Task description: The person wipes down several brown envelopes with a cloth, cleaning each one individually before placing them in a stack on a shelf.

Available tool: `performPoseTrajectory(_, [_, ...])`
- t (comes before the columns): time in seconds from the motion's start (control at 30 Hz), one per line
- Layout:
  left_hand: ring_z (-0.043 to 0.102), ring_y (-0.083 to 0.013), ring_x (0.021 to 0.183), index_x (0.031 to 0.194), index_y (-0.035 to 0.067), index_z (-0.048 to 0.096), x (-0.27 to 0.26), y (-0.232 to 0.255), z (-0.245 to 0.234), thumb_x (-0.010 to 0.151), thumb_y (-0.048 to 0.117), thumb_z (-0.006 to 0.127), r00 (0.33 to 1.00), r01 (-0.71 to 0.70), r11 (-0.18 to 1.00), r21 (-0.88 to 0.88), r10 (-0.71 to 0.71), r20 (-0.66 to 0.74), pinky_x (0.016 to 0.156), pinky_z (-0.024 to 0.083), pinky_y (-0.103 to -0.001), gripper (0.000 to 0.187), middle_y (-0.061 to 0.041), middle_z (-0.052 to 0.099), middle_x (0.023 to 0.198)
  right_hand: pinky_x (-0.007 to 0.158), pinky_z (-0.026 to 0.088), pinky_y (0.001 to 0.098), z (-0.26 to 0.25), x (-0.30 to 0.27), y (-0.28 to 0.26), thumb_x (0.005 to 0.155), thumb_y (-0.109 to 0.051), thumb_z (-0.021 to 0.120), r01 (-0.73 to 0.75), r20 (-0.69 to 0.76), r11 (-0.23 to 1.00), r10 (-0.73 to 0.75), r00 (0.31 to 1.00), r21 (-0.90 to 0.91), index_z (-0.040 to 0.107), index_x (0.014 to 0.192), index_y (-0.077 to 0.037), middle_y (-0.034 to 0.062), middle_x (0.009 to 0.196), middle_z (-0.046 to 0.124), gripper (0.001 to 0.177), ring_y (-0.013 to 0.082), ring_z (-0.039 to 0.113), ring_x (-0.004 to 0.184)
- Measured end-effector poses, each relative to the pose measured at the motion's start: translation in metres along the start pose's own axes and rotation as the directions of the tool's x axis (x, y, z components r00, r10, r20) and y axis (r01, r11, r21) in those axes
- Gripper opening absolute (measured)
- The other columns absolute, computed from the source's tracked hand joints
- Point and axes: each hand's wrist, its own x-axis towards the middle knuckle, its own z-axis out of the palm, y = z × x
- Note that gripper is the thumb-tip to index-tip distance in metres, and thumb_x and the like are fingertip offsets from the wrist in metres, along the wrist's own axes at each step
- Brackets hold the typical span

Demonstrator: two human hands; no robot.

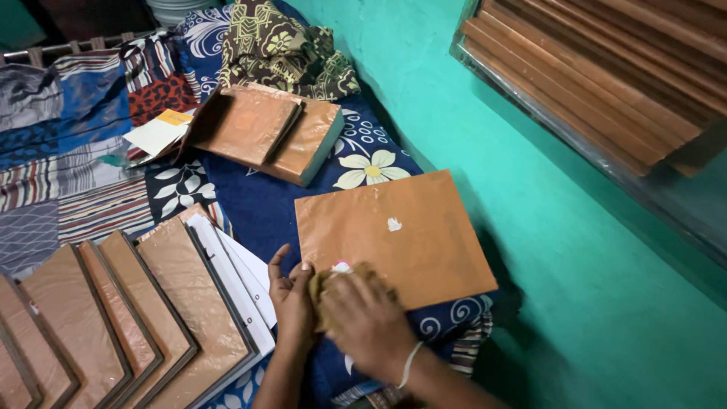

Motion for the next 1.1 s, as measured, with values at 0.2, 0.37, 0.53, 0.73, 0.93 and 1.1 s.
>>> performPoseTrajectory(0.2, [0.057,-0.0061,0.072,0.147,0.007,0.035,-0.005,0.002,0.007,0.097,0.002,0.057,1.000,0.011,0.995,-0.095,-0.013,-0.019,0.070,0.050,-0.022,0.055,-0.004,0.067,0.084,0.108,0.040,0.0538,-0.040,-0.021,0.096,0.091,-0.029,0.058,-0.193,-0.065,0.954,0.183,0.981,-0.228,0.061,0.123,-0.001,0.0224,0.135,0.057,0.043,0.0432,0.051,0.129])
performPoseTrajectory(0.37, [0.051,-0.0048,0.070,0.149,0.006,0.036,-0.002,-0.003,0.005,0.098,0.001,0.059,0.999,-0.036,0.995,-0.088,0.038,0.021,0.065,0.043,-0.021,0.056,-0.002,0.064,0.083,0.109,0.039,0.0531,-0.047,-0.044,0.153,0.097,-0.029,0.057,-0.448,-0.118,0.894,0.444,0.888,-0.005,0.056,0.135,0.005,0.0286,0.147,0.049,0.051,0.0482,0.047,0.131])
performPoseTrajectory(0.53, [0.052,-0.0068,0.074,0.155,0.006,0.032,0.003,-0.002,0.001,0.100,0.006,0.062,0.999,-0.031,0.996,-0.085,0.034,0.034,0.071,0.045,-0.022,0.062,-0.004,0.062,0.087,0.113,0.035,0.0552,-0.030,-0.034,0.112,0.096,-0.025,0.058,-0.328,-0.113,0.919,0.310,0.944,-0.219,0.053,0.137,0.006,0.0305,0.148,0.047,0.052,0.0510,0.041,0.136])
performPoseTrajectory(0.73, [0.064,-0.0309,0.117,0.156,0.018,0.021,-0.012,0.044,0.007,0.096,0.058,0.036,0.946,0.323,0.895,-0.307,-0.296,0.133,0.100,0.050,-0.044,0.074,-0.021,0.062,0.132,0.118,0.030,0.0567,-0.016,0.004,0.015,0.090,-0.031,0.064,-0.009,0.090,1.000,0.012,0.996,-0.029,0.055,0.140,0.000,0.0203,0.149,0.050,0.060,0.0426,0.040,0.142])
performPoseTrajectory(0.93, [0.058,-0.0352,0.131,0.165,0.011,0.022,-0.009,0.034,-0.016,0.097,0.078,0.032,0.929,0.333,0.783,-0.526,-0.180,0.322,0.108,0.045,-0.047,0.096,-0.023,0.053,0.149,0.116,0.022,0.0598,0.006,0.057,0.042,0.093,-0.034,0.064,0.203,0.367,0.956,-0.270,0.890,0.212,0.056,0.141,-0.006,0.0215,0.153,0.045,0.056,0.0442,0.029,0.148])
performPoseTrajectory(1.1, [0.057,-0.0368,0.127,0.161,0.013,0.017,-0.005,0.039,-0.007,0.091,0.080,0.031,0.926,0.338,0.809,-0.481,-0.194,0.324,0.105,0.047,-0.049,0.098,-0.027,0.048,0.149,0.124,0.026,0.0565,0.056,0.119,0.097,0.092,-0.034,0.060,0.359,0.399,0.932,-0.316,0.861,-0.038,0.055,0.143,-0.005,0.0169,0.149,0.048,0.059,0.0388,0.035,0.147])
